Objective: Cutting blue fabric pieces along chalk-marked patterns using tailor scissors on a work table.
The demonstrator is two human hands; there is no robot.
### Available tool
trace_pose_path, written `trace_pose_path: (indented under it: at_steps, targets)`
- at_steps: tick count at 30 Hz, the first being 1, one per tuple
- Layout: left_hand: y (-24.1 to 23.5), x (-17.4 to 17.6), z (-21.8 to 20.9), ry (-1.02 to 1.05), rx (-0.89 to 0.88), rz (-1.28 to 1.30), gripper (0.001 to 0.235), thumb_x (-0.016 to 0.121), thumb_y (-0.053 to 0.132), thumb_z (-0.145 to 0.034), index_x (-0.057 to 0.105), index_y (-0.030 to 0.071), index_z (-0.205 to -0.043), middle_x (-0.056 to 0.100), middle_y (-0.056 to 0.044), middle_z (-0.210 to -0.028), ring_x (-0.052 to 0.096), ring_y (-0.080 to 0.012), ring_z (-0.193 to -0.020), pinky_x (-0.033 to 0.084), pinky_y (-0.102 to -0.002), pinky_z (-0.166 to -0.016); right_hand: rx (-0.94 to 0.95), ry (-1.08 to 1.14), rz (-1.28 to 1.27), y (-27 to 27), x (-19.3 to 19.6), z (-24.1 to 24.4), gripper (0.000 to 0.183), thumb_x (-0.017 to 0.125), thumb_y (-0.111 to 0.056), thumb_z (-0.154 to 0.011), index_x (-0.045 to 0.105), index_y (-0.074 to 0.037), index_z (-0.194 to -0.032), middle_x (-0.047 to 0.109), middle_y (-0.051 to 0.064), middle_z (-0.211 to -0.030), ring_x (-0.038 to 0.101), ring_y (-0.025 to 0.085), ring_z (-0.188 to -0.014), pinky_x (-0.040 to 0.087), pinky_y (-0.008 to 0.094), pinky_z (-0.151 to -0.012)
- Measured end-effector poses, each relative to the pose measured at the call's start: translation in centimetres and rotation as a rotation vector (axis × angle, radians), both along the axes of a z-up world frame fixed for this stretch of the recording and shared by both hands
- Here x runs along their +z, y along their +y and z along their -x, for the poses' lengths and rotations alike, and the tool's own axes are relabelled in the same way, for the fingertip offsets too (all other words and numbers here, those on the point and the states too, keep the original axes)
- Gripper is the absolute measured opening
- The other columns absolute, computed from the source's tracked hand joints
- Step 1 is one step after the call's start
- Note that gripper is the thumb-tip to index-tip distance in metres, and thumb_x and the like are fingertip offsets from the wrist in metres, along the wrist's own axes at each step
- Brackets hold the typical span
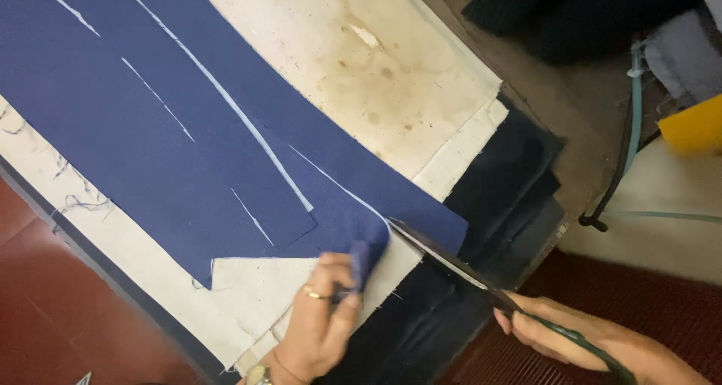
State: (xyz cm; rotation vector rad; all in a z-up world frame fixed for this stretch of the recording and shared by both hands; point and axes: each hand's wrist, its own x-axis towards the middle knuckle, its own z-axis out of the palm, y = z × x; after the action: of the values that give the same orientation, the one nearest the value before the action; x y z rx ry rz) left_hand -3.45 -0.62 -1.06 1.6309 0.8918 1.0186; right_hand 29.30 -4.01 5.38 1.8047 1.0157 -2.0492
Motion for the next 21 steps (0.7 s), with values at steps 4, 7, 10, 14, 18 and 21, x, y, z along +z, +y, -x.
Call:
trace_pose_path:
  at_steps: [4, 7, 10, 14, 18, 21]
  targets:
    - [-0.7, 0.9, 0.9, -0.047, 0.255, 0.176, 0.013, 0.049, 0.018, -0.093, 0.052, 0.006, -0.094, 0.049, -0.001, -0.078, 0.045, -0.0135, -0.07, 0.04, -0.029, -0.07, -0.196, -0.109, 0.222, 0.7, 2.2, 1.4, 0.054, 0.046, -0.045, -0.084, 0.066, -0.019, -0.125, 0.057, 0.0, -0.096, 0.051, 0.009, -0.084, 0.046, 0.02, -0.075]
    - [-0.4, 1.4, 0.8, 0.003, 0.258, 0.163, 0.013, 0.048, 0.023, -0.093, 0.048, 0.01, -0.091, 0.048, -0.004, -0.08, 0.045, -0.0156, -0.072, 0.038, -0.031, -0.067, -0.051, 0.045, 0.039, 0.3, 0.8, 1.1, 0.043, 0.042, -0.047, -0.089, 0.063, -0.014, -0.105, 0.046, -0.003, -0.082, 0.038, 0.007, -0.068, 0.035, 0.018, -0.056]
    - [0.1, 1.5, 1.1, -0.02, 0.157, 0.072, 0.009, 0.049, 0.015, -0.093, 0.051, 0.006, -0.094, 0.051, -0.003, -0.078, 0.047, -0.0142, -0.067, 0.041, -0.028, -0.067, -0.142, -0.019, 0.139, 1.1, 0.6, 1.9, 0.036, 0.047, -0.046, -0.09, 0.06, -0.017, -0.107, 0.045, -0.002, -0.085, 0.039, 0.009, -0.071, 0.037, 0.02, -0.06]
    - [0.6, 1.8, 0.4, 0.028, 0.058, -0.045, 0.013, 0.045, 0.017, -0.094, 0.051, 0.005, -0.094, 0.054, -0.008, -0.083, 0.051, -0.0215, -0.071, 0.044, -0.036, -0.066, -0.095, -0.088, 0.156, 2.6, 1.5, 3.4, 0.044, 0.044, -0.045, -0.09, 0.062, -0.024, -0.124, 0.043, -0.003, -0.086, 0.04, 0.008, -0.074, 0.04, 0.019, -0.065]
    - [1.5, 3.5, -0.2, 0.254, -0.286, -0.293, 0.016, 0.05, 0.017, -0.09, 0.054, 0.003, -0.096, 0.054, -0.018, -0.097, 0.051, -0.0328, -0.08, 0.043, -0.045, -0.073, -0.079, -0.053, 0.059, 2.8, 0.6, 3.7, 0.033, 0.045, -0.045, -0.092, 0.061, -0.019, -0.105, 0.042, -0.003, -0.084, 0.04, 0.009, -0.075, 0.039, 0.023, -0.068]
    - [2.5, 3.9, 0.4, 0.3, -0.39, -0.359, 0.016, 0.051, 0.016, -0.093, 0.058, 0.003, -0.099, 0.059, -0.017, -0.106, 0.057, -0.0322, -0.09, 0.045, -0.044, -0.08, -0.013, -0.025, -0.03, 3.5, 1.2, 4.5, 0.035, 0.045, -0.043, -0.092, 0.062, -0.021, -0.113, 0.047, -0.004, -0.083, 0.043, 0.008, -0.074, 0.042, 0.023, -0.066]
